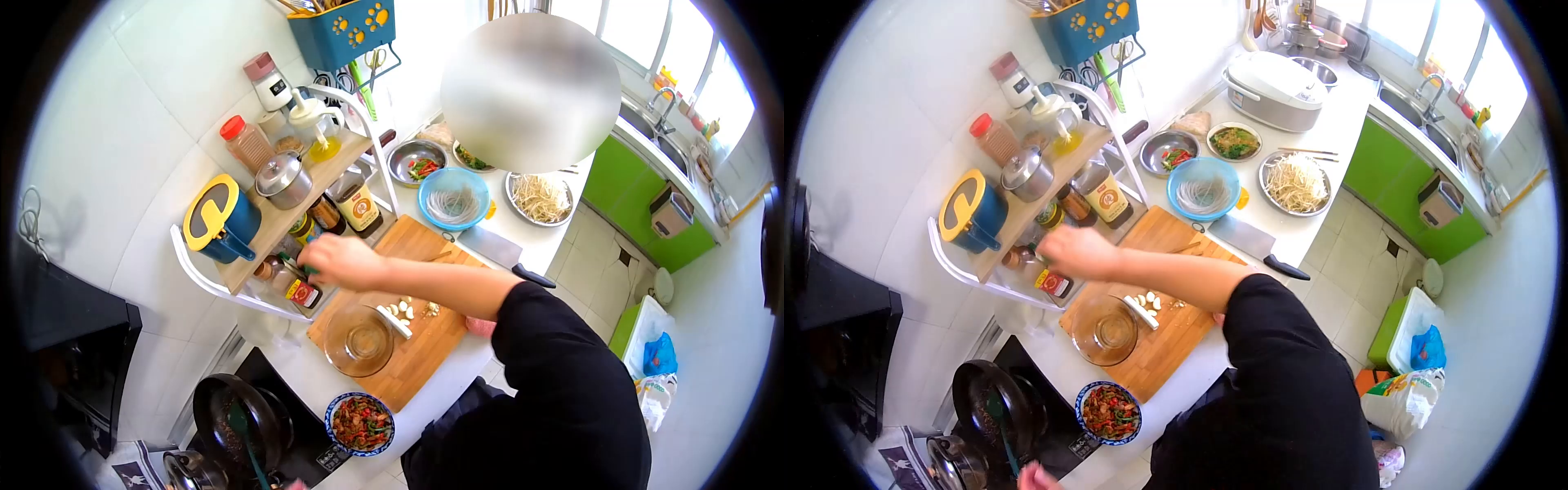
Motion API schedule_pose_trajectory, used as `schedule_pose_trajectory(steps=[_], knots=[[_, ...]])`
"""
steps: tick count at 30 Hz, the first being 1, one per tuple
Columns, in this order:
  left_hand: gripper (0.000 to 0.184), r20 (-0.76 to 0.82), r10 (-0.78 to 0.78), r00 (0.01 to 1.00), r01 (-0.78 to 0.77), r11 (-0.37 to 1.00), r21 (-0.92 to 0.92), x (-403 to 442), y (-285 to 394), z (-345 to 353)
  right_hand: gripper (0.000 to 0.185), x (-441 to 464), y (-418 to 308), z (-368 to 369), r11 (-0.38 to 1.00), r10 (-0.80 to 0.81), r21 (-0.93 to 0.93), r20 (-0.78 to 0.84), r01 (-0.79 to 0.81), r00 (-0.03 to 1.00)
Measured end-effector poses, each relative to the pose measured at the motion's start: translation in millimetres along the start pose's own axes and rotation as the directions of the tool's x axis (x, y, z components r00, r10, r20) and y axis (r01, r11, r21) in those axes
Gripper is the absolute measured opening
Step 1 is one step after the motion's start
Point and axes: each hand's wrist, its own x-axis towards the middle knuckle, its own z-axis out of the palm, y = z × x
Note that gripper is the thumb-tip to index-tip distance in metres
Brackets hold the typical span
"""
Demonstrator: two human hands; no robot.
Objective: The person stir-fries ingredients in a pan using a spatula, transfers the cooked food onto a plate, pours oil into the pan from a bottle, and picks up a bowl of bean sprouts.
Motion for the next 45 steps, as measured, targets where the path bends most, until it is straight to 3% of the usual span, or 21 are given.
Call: schedule_pose_trajectory(steps=[1, 2, 3, 5, 7, 9, 11, 12, 15, 17, 18, 19, 21, 22, 24, 25, 27, 29, 33, 36, 45], knots=[[0.031, 0.092, 0.091, 0.992, -0.09, 0.996, -0.01, 2, -5, 26, 0.035, 2, -25, -19, 0.995, -0.095, 0.027, 0.022, 0.094, 0.995], [0.038, 0.133, -0.088, 0.987, 0.108, 0.983, -0.148, 6, 13, 48, 0.036, 5, -50, -42, 0.987, -0.142, 0.074, 0.033, 0.139, 0.989], [0.059, 0.258, -0.017, 0.966, 0.08, 0.968, -0.238, 12, 18, 61, 0.036, 10, -76, -64, 0.975, -0.193, 0.124, 0.041, 0.186, 0.98], [0.082, 0.329, 0.037, 0.944, 0.03, 0.98, -0.196, 32, 54, 77, 0.037, 18, -120, -96, 0.921, -0.285, 0.273, -0.019, 0.279, 0.958], [0.093, 0.289, 0.086, 0.954, -0.013, 0.97, -0.244, 36, 68, 84, 0.04, 18, -160, -111, 0.837, -0.275, 0.486, -0.025, 0.252, 0.961], [0.096, 0.262, 0.124, 0.957, -0.063, 0.971, -0.229, 15, 41, 73, 0.037, 20, -187, -117, 0.779, -0.316, 0.545, -0.086, 0.31, 0.945], [0.098, 0.223, 0.151, 0.963, -0.11, 0.976, -0.187, 8, 23, 50, 0.033, 22, -204, -134, 0.883, -0.46, 0.188, 0.162, 0.43, 0.873], [0.095, 0.275, 0.15, 0.95, -0.095, 0.974, -0.206, 8, 20, 31, 0.033, 26, -211, -129, 0.856, -0.497, 0.199, 0.064, 0.477, 0.865], [0.087, 0.431, 0.149, 0.89, -0.069, 0.978, -0.196, 21, 16, -30, 0.026, 37, -239, -110, 0.723, -0.596, 0.428, -0.011, 0.542, 0.803], [0.082, 0.586, 0.165, 0.794, -0.006, 0.964, -0.264, 27, -1, -69, 0.025, 50, -260, -102, 0.568, -0.691, 0.54, -0.096, 0.621, 0.716], [0.081, 0.71, 0.148, 0.688, 0.059, 0.964, -0.259, 37, -9, -90, 0.018, 59, -267, -99, 0.43, -0.798, 0.61, -0.088, 0.666, 0.596], [0.084, 0.716, 0.201, 0.668, 0.016, 0.959, -0.284, 41, -20, -106, 0.018, 69, -279, -99, 0.342, -0.871, 0.628, -0.068, 0.699, 0.487], [0.084, 0.808, 0.133, 0.574, 0.1, 0.968, -0.23, 51, -35, -136, 0.024, 78, -294, -85, 0.188, -0.94, 0.463, -0.17, 0.866, 0.295], [0.083, 0.775, 0.137, 0.617, 0.056, 0.975, -0.217, 52, -45, -149, 0.024, 81, -302, -77, 0.158, -0.945, 0.473, -0.183, 0.867, 0.272], [0.083, 0.731, 0.119, 0.672, -0.007, 0.988, -0.154, 54, -68, -170, 0.028, 79, -311, -66, 0.187, -0.921, 0.456, -0.227, 0.87, 0.317], [0.083, 0.626, 0.103, 0.773, -0.021, 0.99, -0.137, 55, -78, -176, 0.029, 78, -315, -61, 0.195, -0.913, 0.452, -0.241, 0.87, 0.33], [0.084, 0.496, -0.075, 0.865, 0.043, 0.996, 0.076, 62, -97, -187, 0.037, 76, -317, -58, 0.47, -0.792, 0.466, -0.152, 0.75, 0.592], [0.087, 0.436, -0.205, 0.876, 0.099, 0.962, 0.253, 67, -132, -190, 0.038, 67, -312, -50, 0.526, -0.761, 0.464, -0.117, 0.713, 0.638], [0.09, 0.383, -0.242, 0.891, 0.009, 0.855, 0.519, 65, -196, -189, 0.036, 47, -305, -48, 0.63, -0.726, 0.341, -0.059, 0.698, 0.685], [0.09, 0.406, -0.315, 0.858, -0.001, 0.789, 0.614, 63, -225, -191, 0.035, 37, -296, -50, 0.743, -0.633, 0.308, 0.033, 0.595, 0.773], [0.092, 0.44, -0.417, 0.795, 0.009, 0.734, 0.679, 71, -252, -185, 0.033, 20, -275, -52, 0.847, -0.516, 0.224, 0.129, 0.482, 0.847]])
